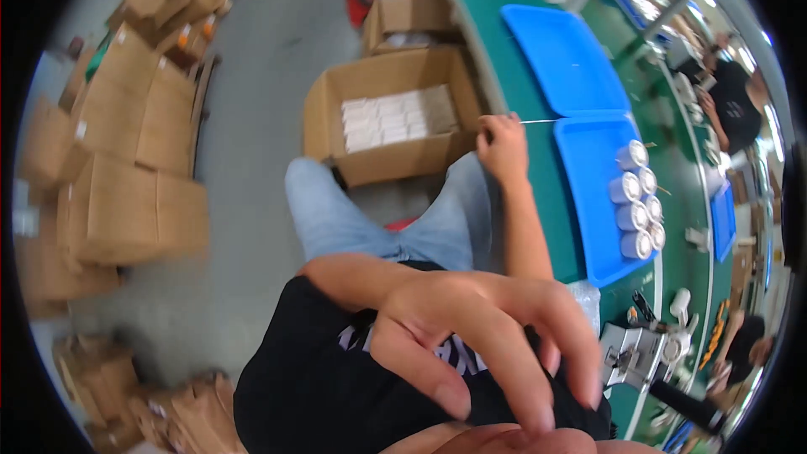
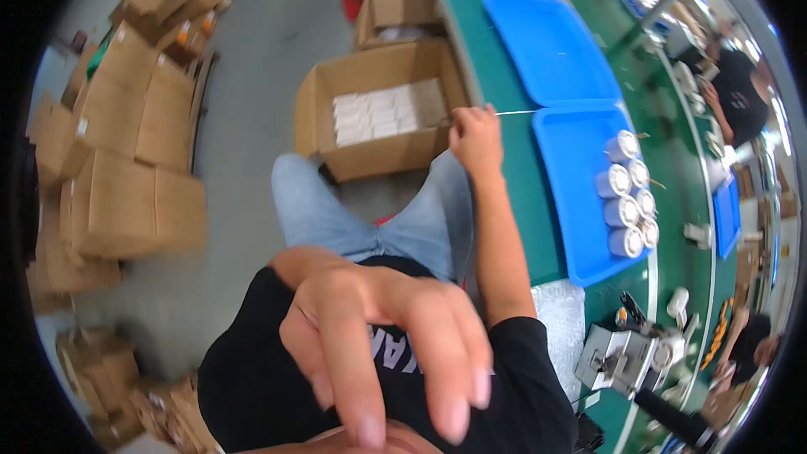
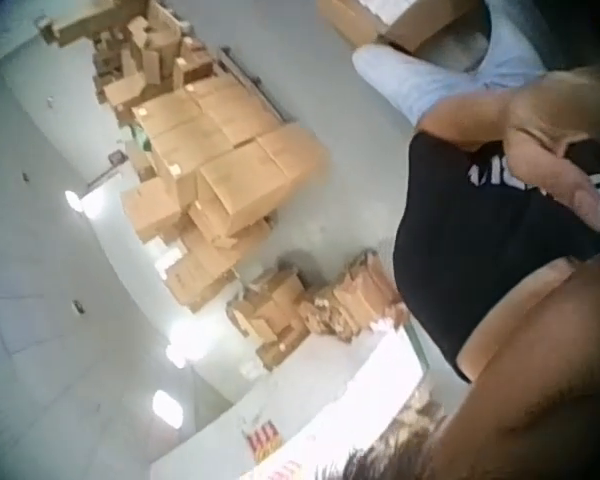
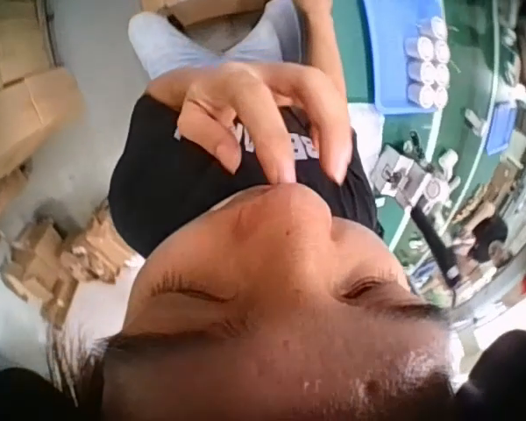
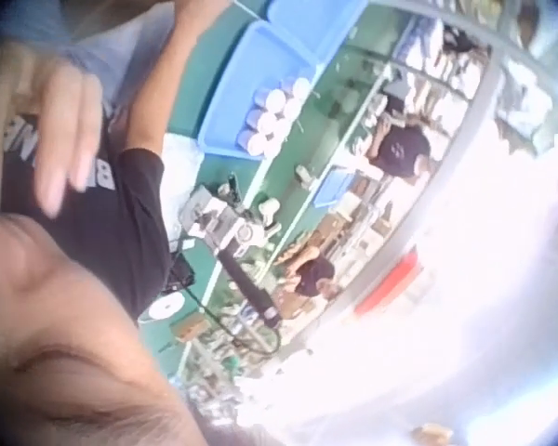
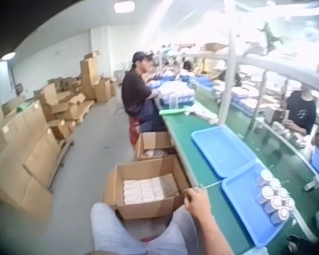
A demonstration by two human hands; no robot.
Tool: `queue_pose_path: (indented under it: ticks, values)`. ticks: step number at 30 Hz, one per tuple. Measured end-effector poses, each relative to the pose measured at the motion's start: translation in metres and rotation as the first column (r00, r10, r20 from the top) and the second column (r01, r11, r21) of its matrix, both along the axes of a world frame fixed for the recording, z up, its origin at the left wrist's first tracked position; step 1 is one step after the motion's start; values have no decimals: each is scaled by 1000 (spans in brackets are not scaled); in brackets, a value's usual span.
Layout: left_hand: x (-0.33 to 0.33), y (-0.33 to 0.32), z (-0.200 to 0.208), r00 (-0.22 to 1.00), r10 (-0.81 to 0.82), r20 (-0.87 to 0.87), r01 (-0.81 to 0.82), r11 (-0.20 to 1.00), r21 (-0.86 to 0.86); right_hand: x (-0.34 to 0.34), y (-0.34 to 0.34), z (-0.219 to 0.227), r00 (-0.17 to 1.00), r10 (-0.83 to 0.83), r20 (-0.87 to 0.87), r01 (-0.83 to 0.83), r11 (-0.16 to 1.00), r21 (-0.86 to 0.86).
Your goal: Assembling electronic components into plastic housings and packaging them into boxes.
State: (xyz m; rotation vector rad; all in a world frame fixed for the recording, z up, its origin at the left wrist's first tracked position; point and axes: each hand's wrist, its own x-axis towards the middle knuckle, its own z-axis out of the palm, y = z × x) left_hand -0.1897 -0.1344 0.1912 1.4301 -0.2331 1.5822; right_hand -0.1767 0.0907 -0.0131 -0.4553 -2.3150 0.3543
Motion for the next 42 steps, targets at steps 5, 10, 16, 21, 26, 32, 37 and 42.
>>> queue_pose_path:
  ticks: [5, 10, 16, 21, 26, 32, 37, 42]
  values:
    - [-24, 24, -20, 923, -208, 325, 222, 975, -5, -28, -36, -40, 995, 91, 49, -68, 937, -344]
    - [-70, 40, -48, 728, -343, 594, 464, 884, -57, -68, -60, -122, 906, 294, 303, -96, 843, -530]
    - [-137, 52, -82, 509, -214, 834, 445, 895, -42, -162, -55, -194, 850, 323, 416, -162, 912, -376]
    - [-197, 77, -148, 634, 136, 761, 188, 928, -322, -212, -54, -264, 498, 569, 654, -222, 813, -538]
    - [-265, 131, -353, 542, 840, -4, 70, -50, -996, -154, -53, -315, 713, 326, 620, -115, 928, -354]
    - [-325, 85, -567, 405, 28, -914, -615, -731, -295, -145, -57, -256, 242, 564, 789, -94, 823, -560]
    - [-329, 83, -614, 608, 481, -631, 99, -835, -541, -169, -18, -238, 40, 763, 645, -17, 646, -763]
    - [-263, 86, -624, 268, 903, -337, 793, -405, -455, -263, 7, -327, 527, 704, 475, 50, 533, -845]
